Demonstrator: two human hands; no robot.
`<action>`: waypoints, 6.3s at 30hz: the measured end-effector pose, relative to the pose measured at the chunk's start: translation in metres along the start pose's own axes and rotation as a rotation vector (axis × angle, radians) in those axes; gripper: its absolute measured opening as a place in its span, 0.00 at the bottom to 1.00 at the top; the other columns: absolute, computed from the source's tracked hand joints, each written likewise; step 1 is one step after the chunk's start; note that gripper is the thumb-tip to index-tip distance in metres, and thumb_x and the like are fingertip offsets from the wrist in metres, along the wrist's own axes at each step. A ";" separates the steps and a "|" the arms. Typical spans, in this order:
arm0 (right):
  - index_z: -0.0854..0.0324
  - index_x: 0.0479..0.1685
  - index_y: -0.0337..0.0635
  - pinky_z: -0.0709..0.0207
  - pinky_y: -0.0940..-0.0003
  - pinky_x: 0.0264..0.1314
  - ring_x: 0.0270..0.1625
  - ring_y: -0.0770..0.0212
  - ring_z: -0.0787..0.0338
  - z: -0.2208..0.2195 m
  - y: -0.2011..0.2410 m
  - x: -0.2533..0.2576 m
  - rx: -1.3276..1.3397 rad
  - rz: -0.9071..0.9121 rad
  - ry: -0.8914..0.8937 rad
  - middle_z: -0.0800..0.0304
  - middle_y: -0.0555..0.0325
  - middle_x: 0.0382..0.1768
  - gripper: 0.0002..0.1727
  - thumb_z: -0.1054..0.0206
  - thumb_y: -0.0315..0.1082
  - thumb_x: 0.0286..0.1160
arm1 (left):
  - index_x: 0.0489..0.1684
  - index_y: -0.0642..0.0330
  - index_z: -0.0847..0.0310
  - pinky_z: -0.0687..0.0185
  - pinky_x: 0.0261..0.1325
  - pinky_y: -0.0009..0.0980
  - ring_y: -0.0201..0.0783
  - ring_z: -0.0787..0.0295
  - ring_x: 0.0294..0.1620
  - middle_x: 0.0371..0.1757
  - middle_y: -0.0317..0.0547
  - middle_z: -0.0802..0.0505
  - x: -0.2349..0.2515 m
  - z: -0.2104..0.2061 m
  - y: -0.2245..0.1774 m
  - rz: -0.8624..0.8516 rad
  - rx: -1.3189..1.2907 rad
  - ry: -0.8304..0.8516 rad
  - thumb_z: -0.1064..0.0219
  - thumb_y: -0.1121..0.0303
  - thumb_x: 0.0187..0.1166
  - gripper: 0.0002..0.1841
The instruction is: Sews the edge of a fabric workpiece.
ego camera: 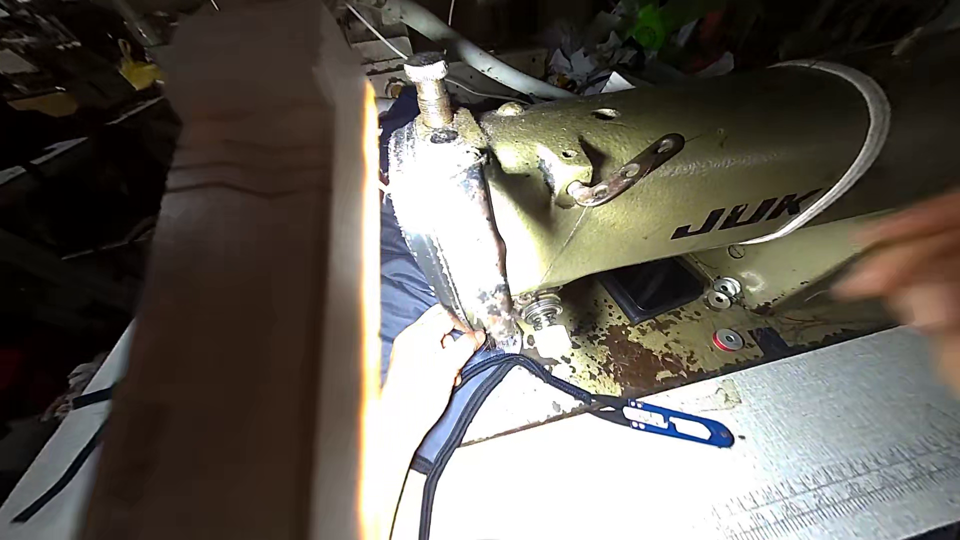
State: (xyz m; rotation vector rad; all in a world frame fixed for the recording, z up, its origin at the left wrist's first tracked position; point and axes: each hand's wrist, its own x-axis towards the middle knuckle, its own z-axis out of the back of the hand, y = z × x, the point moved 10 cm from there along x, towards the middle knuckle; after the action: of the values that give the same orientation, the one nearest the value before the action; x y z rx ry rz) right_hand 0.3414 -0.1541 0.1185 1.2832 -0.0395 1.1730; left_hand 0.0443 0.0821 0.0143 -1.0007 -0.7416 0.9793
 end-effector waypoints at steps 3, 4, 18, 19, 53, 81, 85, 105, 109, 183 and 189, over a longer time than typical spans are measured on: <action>0.08 0.43 0.48 0.22 0.76 0.18 0.16 0.73 0.18 -0.129 0.016 -0.011 -0.135 -0.372 0.629 0.11 0.67 0.22 0.08 0.33 0.38 0.82 | 0.26 0.59 0.13 0.29 0.18 0.16 0.22 0.28 0.13 0.23 0.33 0.14 0.002 -0.003 -0.001 -0.111 0.047 0.049 0.27 0.79 0.70 0.06; 0.09 0.43 0.47 0.21 0.71 0.23 0.19 0.69 0.16 -0.155 0.012 -0.014 -0.222 -0.461 0.783 0.12 0.62 0.22 0.09 0.34 0.39 0.85 | 0.26 0.57 0.13 0.29 0.17 0.16 0.22 0.28 0.13 0.23 0.33 0.13 0.004 -0.003 0.000 -0.137 0.056 0.059 0.26 0.78 0.70 0.05; 0.13 0.36 0.33 0.20 0.62 0.45 0.38 0.60 0.12 -0.231 0.016 -0.004 0.069 -0.092 0.530 0.12 0.49 0.32 0.05 0.33 0.25 0.73 | 0.20 0.52 0.14 0.31 0.16 0.17 0.21 0.27 0.11 0.16 0.29 0.15 0.005 -0.001 0.006 -0.100 0.032 0.061 0.28 0.78 0.61 0.08; 0.13 0.35 0.33 0.19 0.60 0.45 0.39 0.57 0.11 -0.231 0.019 -0.005 0.030 -0.056 0.531 0.11 0.47 0.32 0.05 0.32 0.25 0.73 | 0.21 0.50 0.15 0.31 0.16 0.18 0.20 0.27 0.11 0.14 0.27 0.15 0.005 0.000 0.007 -0.109 0.023 0.051 0.28 0.77 0.60 0.07; 0.13 0.36 0.36 0.20 0.48 0.44 0.44 0.47 0.10 -0.239 0.014 -0.009 -0.079 -0.117 0.610 0.12 0.45 0.34 0.06 0.32 0.30 0.76 | 0.17 0.47 0.16 0.33 0.15 0.16 0.20 0.29 0.09 0.11 0.27 0.18 0.003 0.002 0.003 -0.145 0.070 0.022 0.24 0.70 0.64 0.09; 0.11 0.34 0.40 0.22 0.49 0.46 0.46 0.50 0.11 -0.250 0.021 -0.012 -0.046 -0.075 0.692 0.11 0.49 0.35 0.07 0.28 0.34 0.75 | 0.18 0.49 0.13 0.32 0.16 0.14 0.18 0.27 0.11 0.13 0.27 0.15 0.003 0.001 0.002 -0.140 -0.018 0.002 0.23 0.76 0.61 0.09; 0.11 0.33 0.39 0.21 0.52 0.45 0.43 0.52 0.11 -0.246 0.025 -0.012 -0.038 -0.033 0.613 0.11 0.50 0.33 0.07 0.28 0.34 0.74 | 0.18 0.48 0.14 0.31 0.17 0.14 0.18 0.27 0.12 0.14 0.27 0.15 0.004 0.001 0.003 -0.151 -0.064 -0.003 0.23 0.77 0.59 0.10; 0.13 0.31 0.40 0.23 0.60 0.46 0.42 0.57 0.14 -0.248 0.022 -0.012 -0.052 -0.044 0.677 0.14 0.53 0.31 0.09 0.30 0.36 0.77 | 0.28 0.56 0.15 0.28 0.17 0.15 0.23 0.22 0.13 0.17 0.34 0.11 0.004 -0.001 0.008 -0.076 -0.141 0.033 0.22 0.80 0.57 0.10; 0.11 0.34 0.38 0.21 0.57 0.50 0.44 0.56 0.11 -0.247 0.023 -0.012 -0.022 -0.026 0.610 0.10 0.51 0.34 0.09 0.27 0.36 0.75 | 0.30 0.56 0.15 0.29 0.16 0.16 0.23 0.22 0.12 0.18 0.35 0.12 0.005 0.000 0.011 -0.082 -0.126 0.031 0.23 0.79 0.56 0.10; 0.05 0.55 0.51 0.20 0.59 0.62 0.56 0.55 0.11 -0.226 0.048 -0.067 -0.113 0.184 0.752 0.09 0.53 0.47 0.17 0.42 0.40 0.84 | 0.40 0.54 0.05 0.18 0.37 0.24 0.33 0.13 0.33 0.32 0.41 0.12 -0.060 -0.017 -0.030 -0.648 0.627 0.060 0.42 0.63 0.78 0.15; 0.05 0.40 0.51 0.19 0.58 0.61 0.58 0.57 0.11 -0.229 0.056 -0.068 -0.207 0.371 0.623 0.07 0.61 0.49 0.16 0.40 0.43 0.83 | 0.46 0.44 0.03 0.22 0.35 0.32 0.38 0.16 0.35 0.31 0.37 0.13 -0.037 -0.011 -0.031 -0.805 0.808 0.071 0.45 0.51 0.80 0.21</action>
State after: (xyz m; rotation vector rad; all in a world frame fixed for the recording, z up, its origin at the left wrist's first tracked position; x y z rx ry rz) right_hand 0.1432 -0.0372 0.0338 0.7020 0.0603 1.7984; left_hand 0.0487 0.0377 0.0364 0.0051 -0.5297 0.4384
